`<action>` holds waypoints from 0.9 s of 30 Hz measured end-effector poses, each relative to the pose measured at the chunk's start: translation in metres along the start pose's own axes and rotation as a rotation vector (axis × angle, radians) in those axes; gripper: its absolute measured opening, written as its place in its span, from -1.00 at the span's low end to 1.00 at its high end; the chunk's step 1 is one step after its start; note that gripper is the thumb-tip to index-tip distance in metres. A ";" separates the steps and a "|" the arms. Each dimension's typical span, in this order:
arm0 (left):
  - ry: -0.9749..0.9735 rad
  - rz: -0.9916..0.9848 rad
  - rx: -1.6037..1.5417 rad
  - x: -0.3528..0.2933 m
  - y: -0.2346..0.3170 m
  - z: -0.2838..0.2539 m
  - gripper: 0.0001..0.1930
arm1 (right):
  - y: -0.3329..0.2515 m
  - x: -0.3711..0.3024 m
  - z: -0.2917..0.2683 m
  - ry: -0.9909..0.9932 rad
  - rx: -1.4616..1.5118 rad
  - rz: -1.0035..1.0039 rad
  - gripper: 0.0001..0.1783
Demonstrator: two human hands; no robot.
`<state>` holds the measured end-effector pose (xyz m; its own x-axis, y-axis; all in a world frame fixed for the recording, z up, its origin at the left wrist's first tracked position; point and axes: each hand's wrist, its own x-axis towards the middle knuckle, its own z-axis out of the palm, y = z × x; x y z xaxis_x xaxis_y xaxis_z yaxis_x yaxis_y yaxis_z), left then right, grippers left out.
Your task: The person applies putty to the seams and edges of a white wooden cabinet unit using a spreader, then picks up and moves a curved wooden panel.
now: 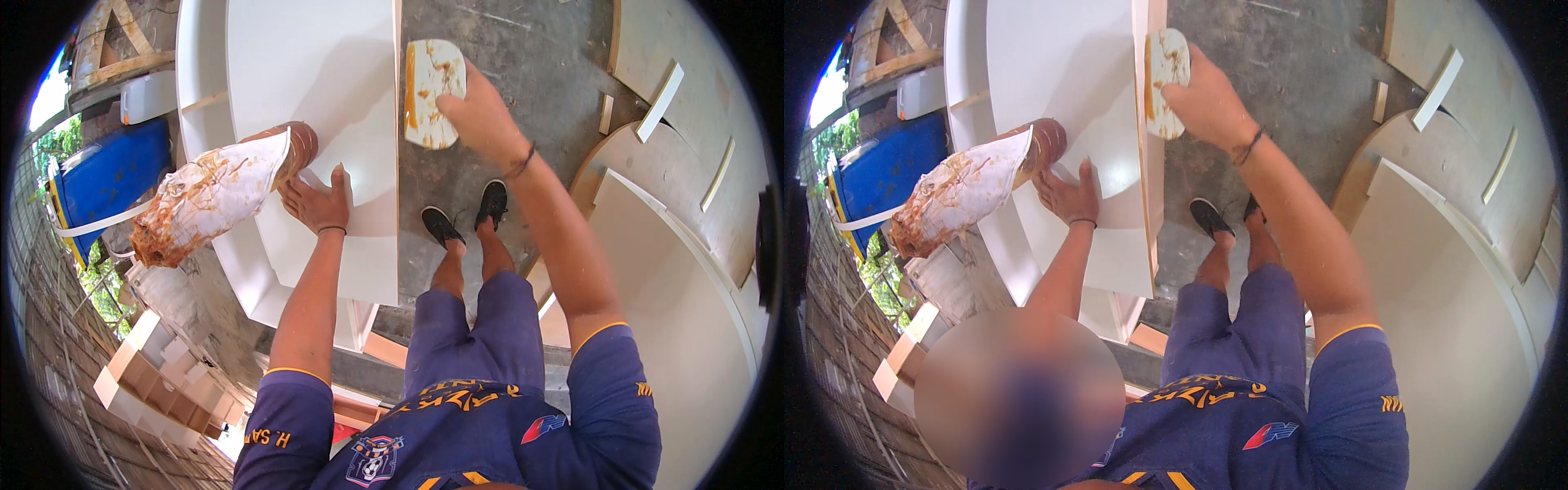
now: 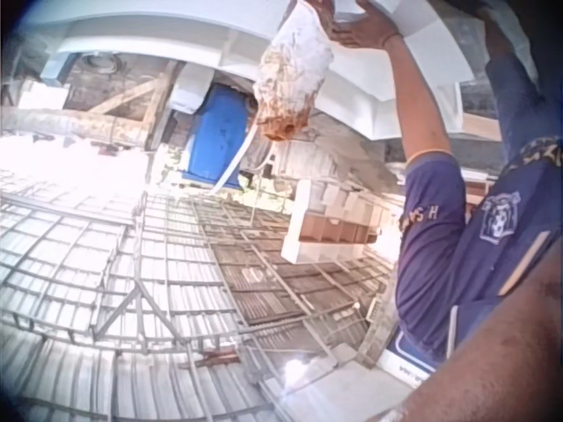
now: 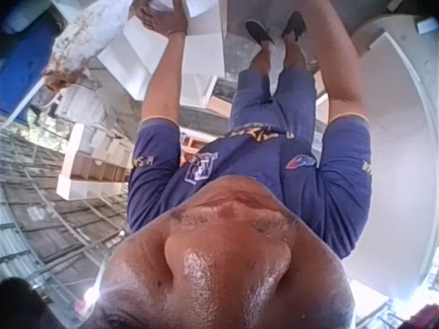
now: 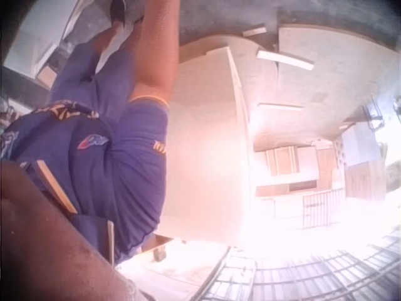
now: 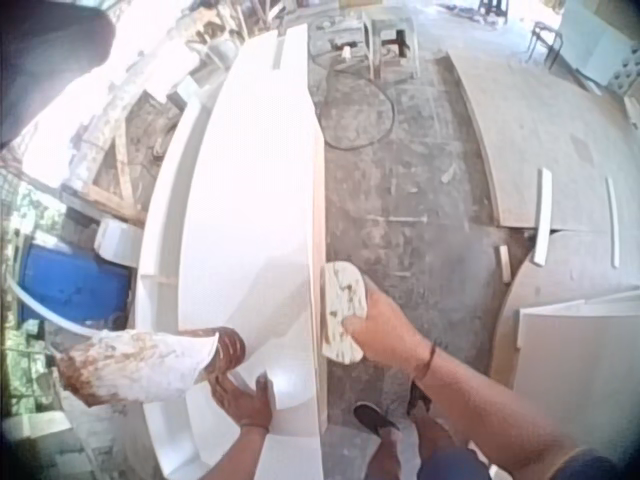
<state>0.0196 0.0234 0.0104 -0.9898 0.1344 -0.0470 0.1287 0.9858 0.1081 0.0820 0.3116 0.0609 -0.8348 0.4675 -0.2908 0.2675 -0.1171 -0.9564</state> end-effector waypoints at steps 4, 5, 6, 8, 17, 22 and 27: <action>-0.014 -0.037 -0.020 0.001 -0.002 0.003 0.04 | -0.010 0.032 -0.006 -0.042 0.019 0.021 -0.52; -0.017 -0.048 -0.032 0.001 -0.004 0.003 0.05 | -0.009 0.039 -0.002 -0.060 0.027 0.041 -0.51; -0.024 -0.053 -0.039 0.001 -0.003 0.003 0.05 | -0.012 0.045 0.002 -0.075 0.032 0.060 -0.50; -0.037 -0.064 -0.053 0.000 -0.002 0.002 0.05 | -0.018 0.046 0.006 -0.065 -0.003 0.127 -0.50; -0.017 -0.042 -0.013 0.000 0.000 0.001 0.02 | -0.025 0.065 -0.021 -0.087 0.116 0.098 -0.51; 0.009 -0.018 -0.014 0.000 -0.003 0.003 0.03 | -0.038 0.095 -0.024 -0.114 0.033 0.127 -0.52; 0.003 -0.011 -0.005 -0.001 -0.005 0.005 0.04 | -0.047 0.105 -0.016 -0.164 0.030 0.159 -0.51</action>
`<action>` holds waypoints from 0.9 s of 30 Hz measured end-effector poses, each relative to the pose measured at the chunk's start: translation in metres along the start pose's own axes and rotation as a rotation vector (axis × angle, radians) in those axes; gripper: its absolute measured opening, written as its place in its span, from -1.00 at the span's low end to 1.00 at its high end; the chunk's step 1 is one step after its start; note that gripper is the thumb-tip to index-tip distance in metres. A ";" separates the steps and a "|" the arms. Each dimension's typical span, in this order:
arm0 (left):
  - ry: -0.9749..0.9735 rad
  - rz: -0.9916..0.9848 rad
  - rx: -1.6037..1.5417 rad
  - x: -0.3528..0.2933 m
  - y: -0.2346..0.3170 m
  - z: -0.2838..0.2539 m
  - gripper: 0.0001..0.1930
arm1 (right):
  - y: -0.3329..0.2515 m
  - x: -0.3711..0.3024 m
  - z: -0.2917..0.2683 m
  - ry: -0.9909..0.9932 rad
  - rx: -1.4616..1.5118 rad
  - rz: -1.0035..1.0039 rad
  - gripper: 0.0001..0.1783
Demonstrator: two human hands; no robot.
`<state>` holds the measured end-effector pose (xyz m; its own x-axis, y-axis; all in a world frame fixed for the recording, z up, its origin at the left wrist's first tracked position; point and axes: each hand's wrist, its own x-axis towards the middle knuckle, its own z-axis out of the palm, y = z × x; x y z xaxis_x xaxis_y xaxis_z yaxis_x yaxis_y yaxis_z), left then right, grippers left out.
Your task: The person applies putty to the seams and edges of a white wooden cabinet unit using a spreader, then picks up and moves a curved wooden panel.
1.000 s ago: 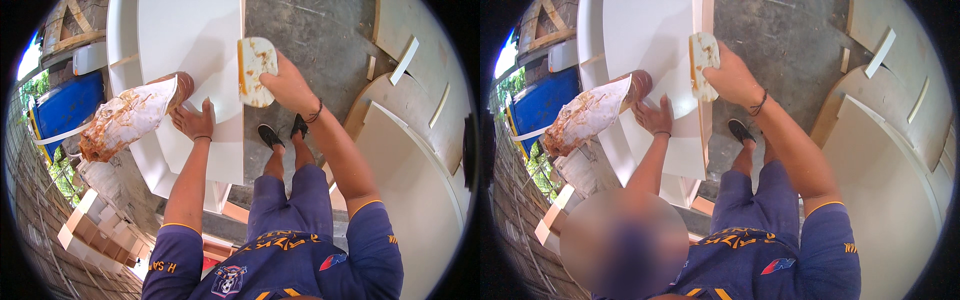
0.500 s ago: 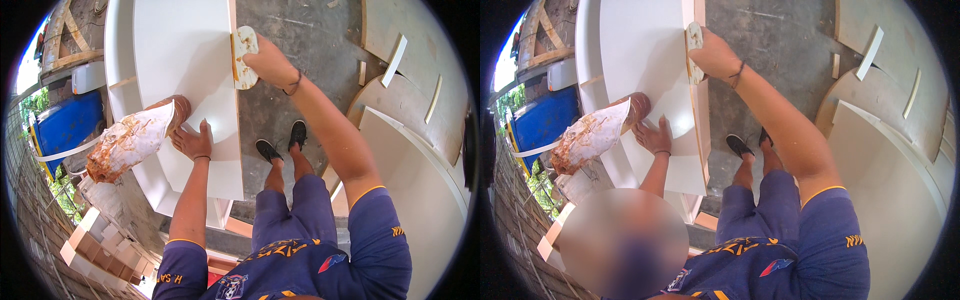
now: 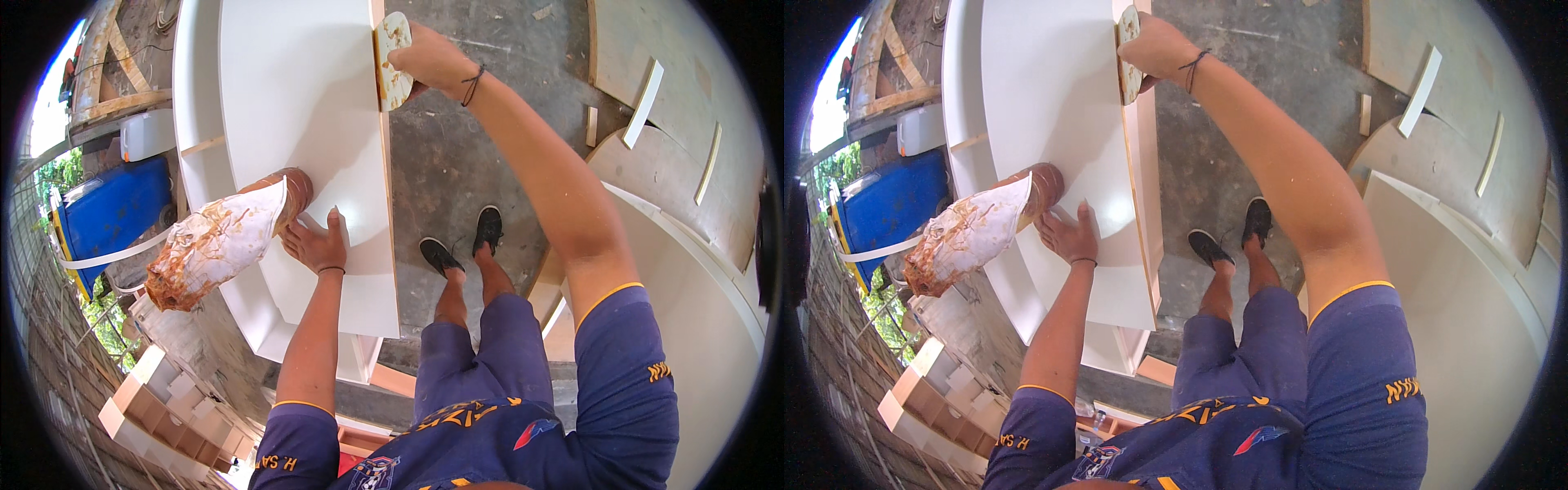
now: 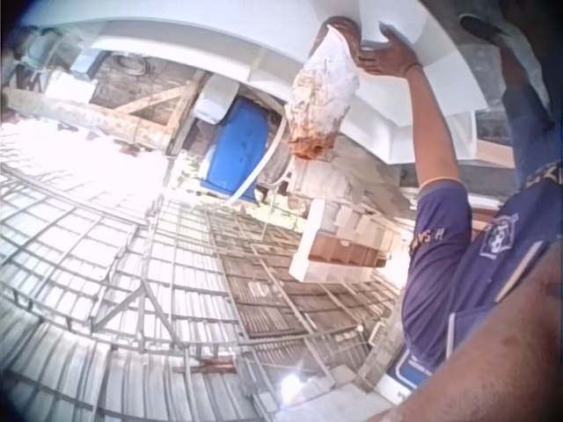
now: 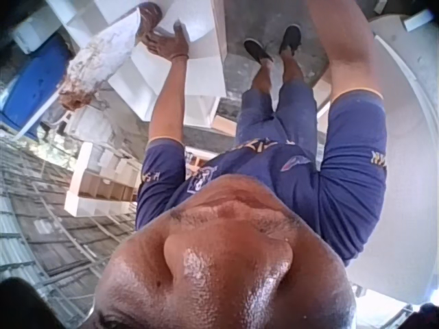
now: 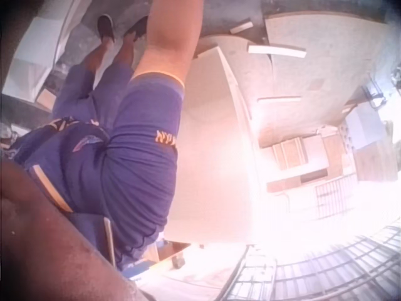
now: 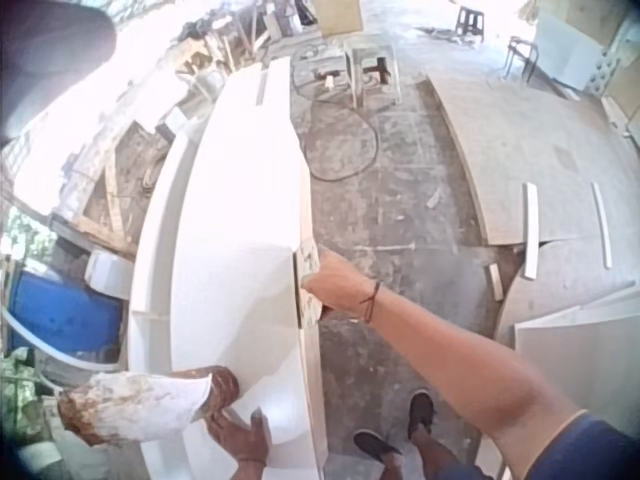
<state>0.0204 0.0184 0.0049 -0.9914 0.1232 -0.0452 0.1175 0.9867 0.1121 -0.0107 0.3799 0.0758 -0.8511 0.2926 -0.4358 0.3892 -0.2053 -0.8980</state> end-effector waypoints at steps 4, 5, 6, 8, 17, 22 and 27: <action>-0.005 0.004 -0.003 0.001 -0.001 -0.003 0.03 | -0.004 -0.002 -0.013 -0.049 0.057 -0.027 -0.50; -0.001 0.007 -0.006 0.000 -0.003 -0.004 0.03 | -0.005 0.002 -0.018 -0.040 0.014 -0.016 -0.49; 0.001 0.013 -0.015 0.000 -0.003 -0.004 0.02 | -0.007 0.007 -0.024 -0.026 -0.033 -0.007 -0.48; -0.003 -0.003 -0.009 0.000 -0.002 -0.005 0.02 | -0.005 0.022 -0.030 0.041 -0.039 -0.052 -0.49; -0.009 -0.007 0.005 -0.001 0.003 0.003 0.01 | 0.027 0.126 -0.055 -0.077 -1.060 -0.431 -0.71; 0.015 -0.004 0.056 0.001 -0.008 0.002 0.02 | 0.003 0.112 -0.043 -0.191 -1.061 -0.372 -0.64; -0.019 -0.028 -0.015 0.000 -0.001 -0.002 0.03 | -0.038 0.076 -0.051 0.157 0.010 -0.005 -0.61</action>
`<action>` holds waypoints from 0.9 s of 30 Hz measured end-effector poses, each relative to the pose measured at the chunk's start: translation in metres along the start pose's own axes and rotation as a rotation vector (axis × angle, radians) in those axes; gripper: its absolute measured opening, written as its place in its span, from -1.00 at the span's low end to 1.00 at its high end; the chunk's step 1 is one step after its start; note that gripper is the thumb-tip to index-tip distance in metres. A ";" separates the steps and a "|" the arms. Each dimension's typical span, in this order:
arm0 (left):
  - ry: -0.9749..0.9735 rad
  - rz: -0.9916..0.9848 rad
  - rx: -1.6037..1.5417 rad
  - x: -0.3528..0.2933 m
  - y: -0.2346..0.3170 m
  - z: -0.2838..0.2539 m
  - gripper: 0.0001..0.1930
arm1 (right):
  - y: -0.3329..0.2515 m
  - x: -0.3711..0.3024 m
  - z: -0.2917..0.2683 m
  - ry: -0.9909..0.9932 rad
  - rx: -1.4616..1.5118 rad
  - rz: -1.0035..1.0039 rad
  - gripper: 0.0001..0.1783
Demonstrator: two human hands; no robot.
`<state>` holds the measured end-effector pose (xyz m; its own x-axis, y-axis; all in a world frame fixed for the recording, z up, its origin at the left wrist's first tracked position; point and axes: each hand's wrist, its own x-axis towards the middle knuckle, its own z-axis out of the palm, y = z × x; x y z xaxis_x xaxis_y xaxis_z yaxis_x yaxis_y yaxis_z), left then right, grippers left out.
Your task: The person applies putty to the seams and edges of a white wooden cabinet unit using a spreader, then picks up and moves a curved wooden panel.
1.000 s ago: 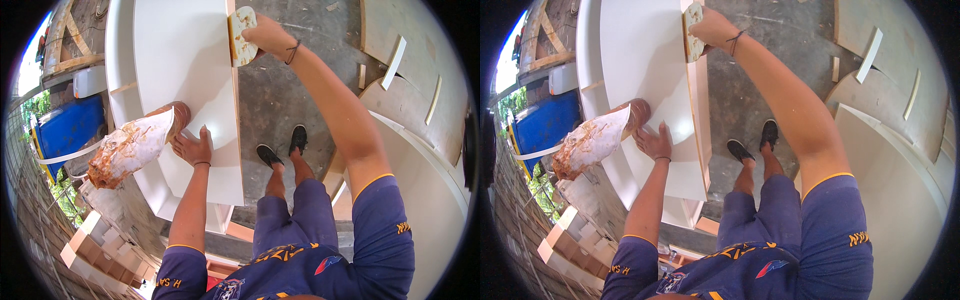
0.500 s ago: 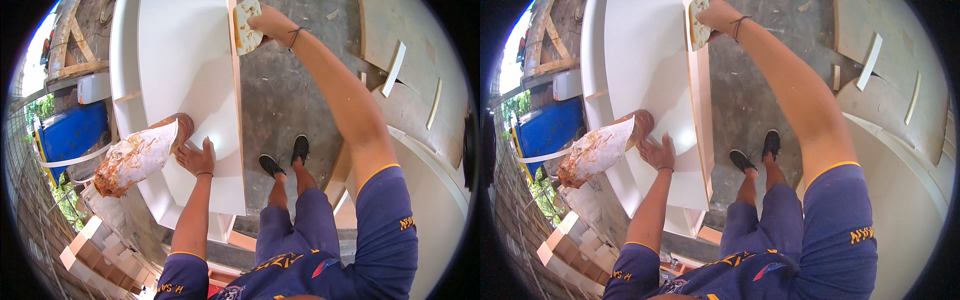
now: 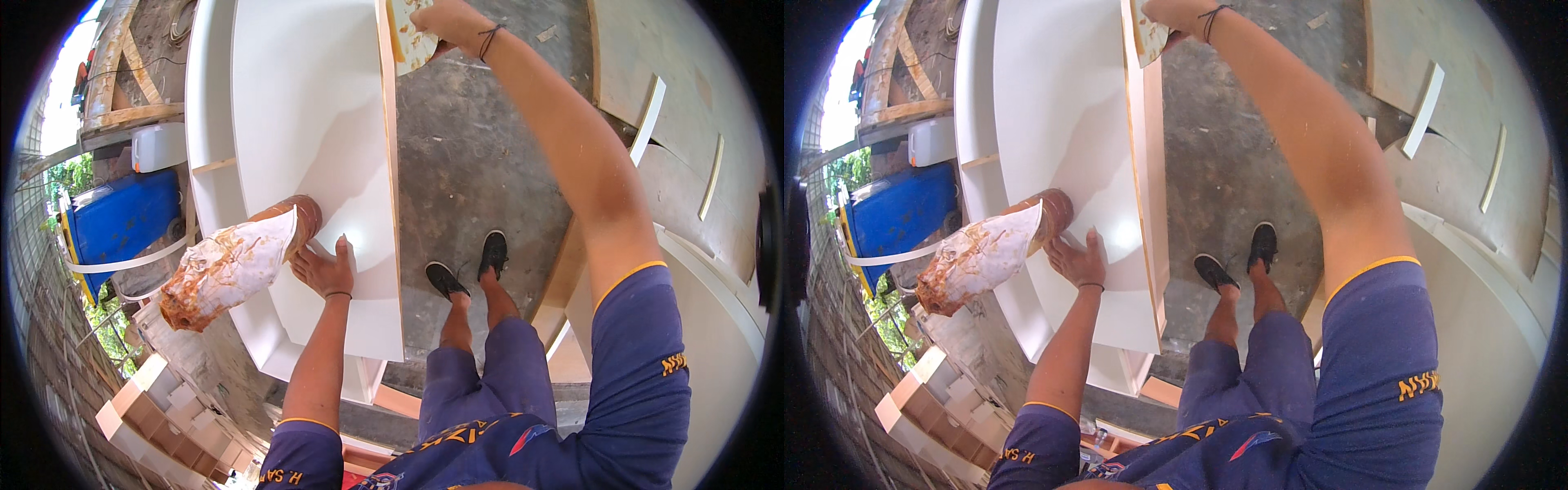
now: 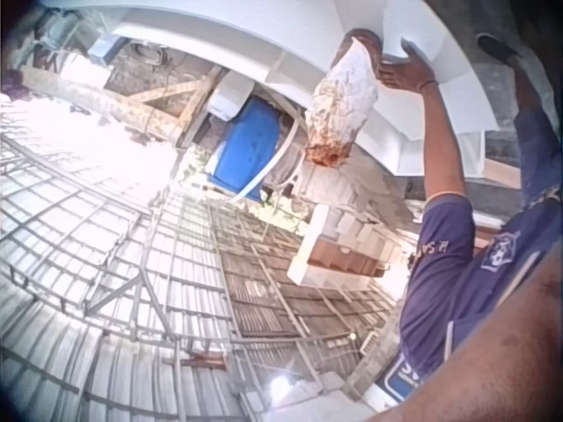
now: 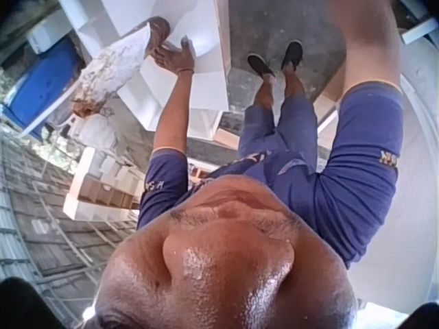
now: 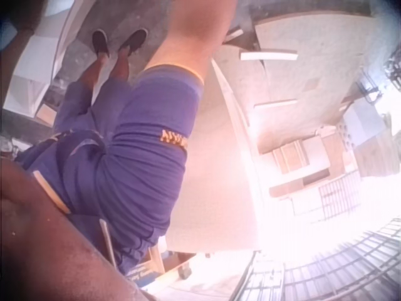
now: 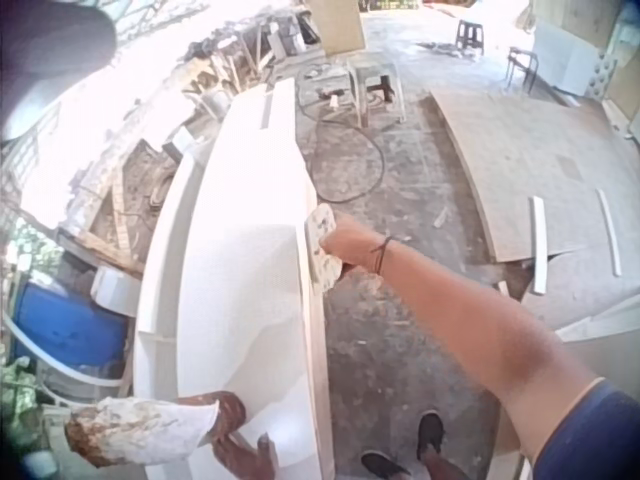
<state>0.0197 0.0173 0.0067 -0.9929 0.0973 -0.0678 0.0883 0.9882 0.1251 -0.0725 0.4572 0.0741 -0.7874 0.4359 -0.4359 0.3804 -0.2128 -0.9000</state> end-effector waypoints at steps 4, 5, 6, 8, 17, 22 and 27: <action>0.002 0.007 0.015 0.001 -0.004 0.005 0.03 | 0.002 0.012 -0.006 -0.131 0.136 -0.036 -0.61; 0.000 0.002 0.007 0.000 -0.005 0.006 0.03 | 0.001 0.016 -0.005 -0.096 0.095 -0.022 -0.61; 0.000 -0.006 0.004 0.000 -0.007 0.006 0.04 | -0.005 0.017 0.001 -0.066 0.059 -0.007 -0.61; -0.007 0.005 0.033 0.002 -0.009 0.008 0.05 | -0.011 0.021 0.009 -0.049 0.023 0.024 -0.61; -0.021 0.007 0.051 0.001 -0.008 0.008 0.07 | -0.010 0.043 -0.005 -0.098 0.162 0.065 -0.64; 0.016 0.039 0.026 -0.001 -0.007 0.005 0.06 | -0.001 0.002 -0.034 -0.238 0.251 -0.276 -0.60; 0.040 0.049 -0.005 0.000 -0.008 -0.001 0.01 | 0.044 -0.077 -0.046 0.117 0.344 -0.301 -0.58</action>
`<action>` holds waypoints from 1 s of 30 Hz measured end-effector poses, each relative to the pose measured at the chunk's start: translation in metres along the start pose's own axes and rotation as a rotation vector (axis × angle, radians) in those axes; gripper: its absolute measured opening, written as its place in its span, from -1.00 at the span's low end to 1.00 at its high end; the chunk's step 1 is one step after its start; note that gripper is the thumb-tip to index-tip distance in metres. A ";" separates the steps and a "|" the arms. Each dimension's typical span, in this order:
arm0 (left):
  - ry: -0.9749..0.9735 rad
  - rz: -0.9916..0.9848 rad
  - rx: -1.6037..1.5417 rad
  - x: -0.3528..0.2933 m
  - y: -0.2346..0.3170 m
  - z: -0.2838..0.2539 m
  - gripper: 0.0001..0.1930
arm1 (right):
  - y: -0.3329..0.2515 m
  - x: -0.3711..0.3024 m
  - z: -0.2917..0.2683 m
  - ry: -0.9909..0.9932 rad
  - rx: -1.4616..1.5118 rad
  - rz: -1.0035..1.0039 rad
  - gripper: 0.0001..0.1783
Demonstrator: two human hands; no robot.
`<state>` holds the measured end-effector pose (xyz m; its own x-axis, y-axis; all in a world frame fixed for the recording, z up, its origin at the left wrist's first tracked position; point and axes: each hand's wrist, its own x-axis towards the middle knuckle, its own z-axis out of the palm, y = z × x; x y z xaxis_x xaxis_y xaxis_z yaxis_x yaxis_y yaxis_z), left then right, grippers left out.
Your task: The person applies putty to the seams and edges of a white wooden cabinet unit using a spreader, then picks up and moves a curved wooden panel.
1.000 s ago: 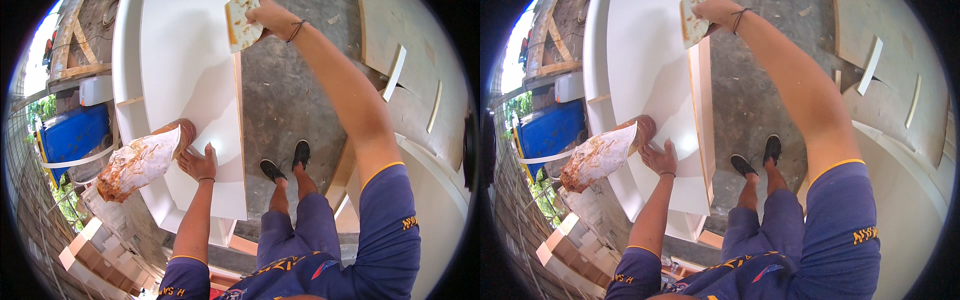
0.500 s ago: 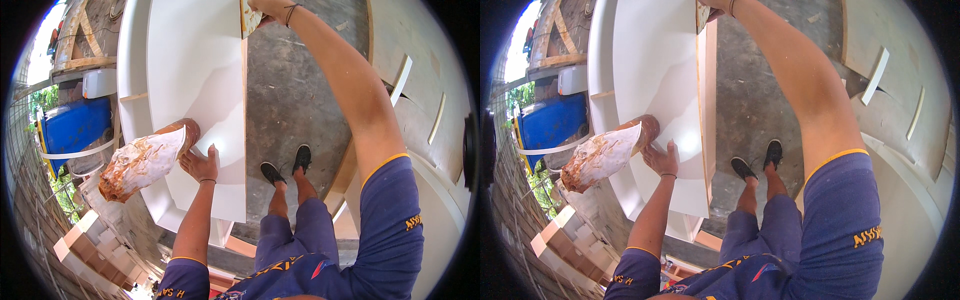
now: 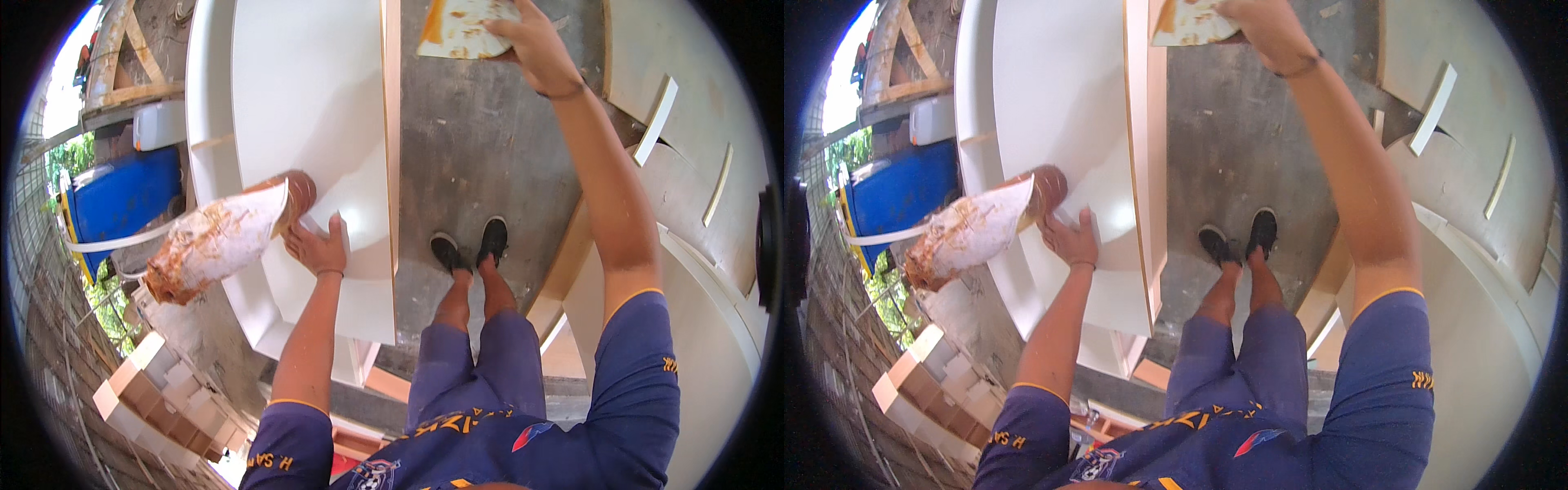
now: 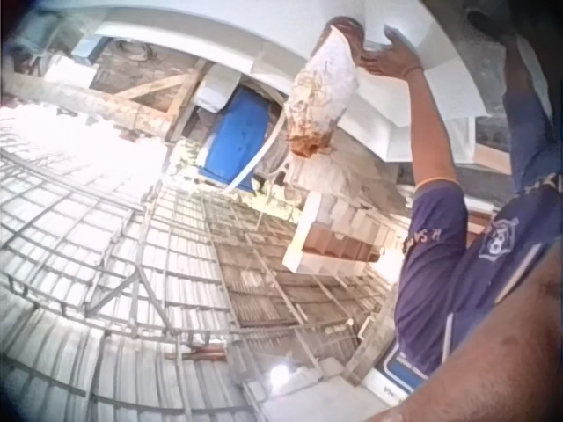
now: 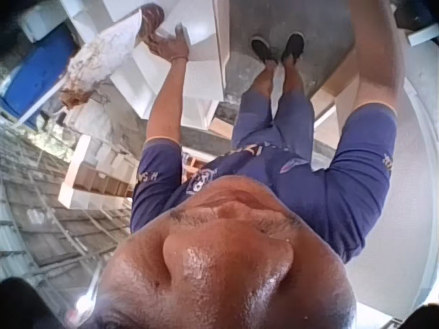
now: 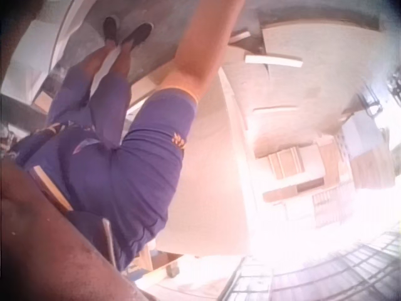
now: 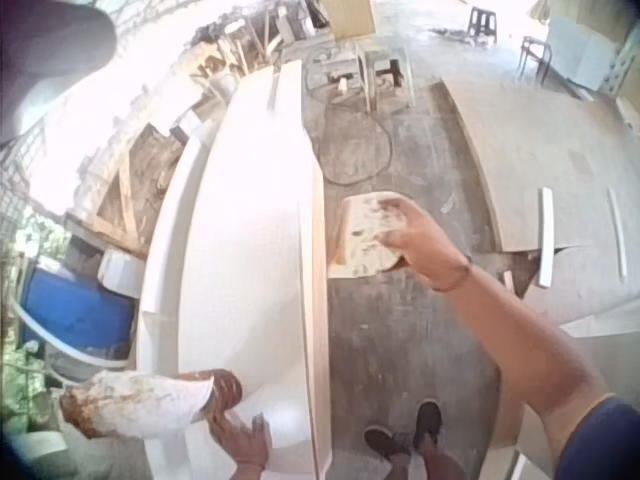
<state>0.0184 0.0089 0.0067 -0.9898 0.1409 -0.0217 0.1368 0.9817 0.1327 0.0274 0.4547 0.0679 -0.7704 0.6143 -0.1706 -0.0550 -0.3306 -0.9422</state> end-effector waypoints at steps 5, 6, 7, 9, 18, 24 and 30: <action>0.061 0.060 -0.006 -0.001 -0.003 0.013 -0.04 | 0.015 -0.093 -0.036 -0.198 -0.191 0.059 -0.46; 0.063 0.064 -0.008 0.000 -0.003 0.013 -0.04 | 0.029 -0.104 -0.044 -0.170 -0.234 0.040 -0.52; 0.061 0.062 -0.005 0.001 -0.003 0.012 -0.04 | 0.036 -0.113 -0.054 -0.204 -0.326 0.074 -0.54; 0.058 0.065 -0.003 0.003 -0.003 0.012 -0.04 | 0.046 -0.132 -0.071 -0.269 -0.513 0.135 -0.58; 0.060 0.067 0.026 0.002 -0.003 0.012 -0.05 | 0.071 -0.198 -0.071 -0.112 -0.647 -0.061 -0.67; 0.041 0.038 0.052 0.001 0.001 0.009 -0.04 | 0.077 -0.200 -0.064 -0.140 -0.242 0.239 -0.71; 0.031 0.039 0.015 0.002 -0.001 0.014 -0.01 | 0.121 -0.227 -0.060 -0.173 -0.001 0.434 -0.63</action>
<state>0.0166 0.0103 -0.0078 -0.9844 0.1753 0.0140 0.1757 0.9774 0.1178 0.2332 0.3182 -0.0246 -0.8165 0.2907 -0.4989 0.2966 -0.5303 -0.7943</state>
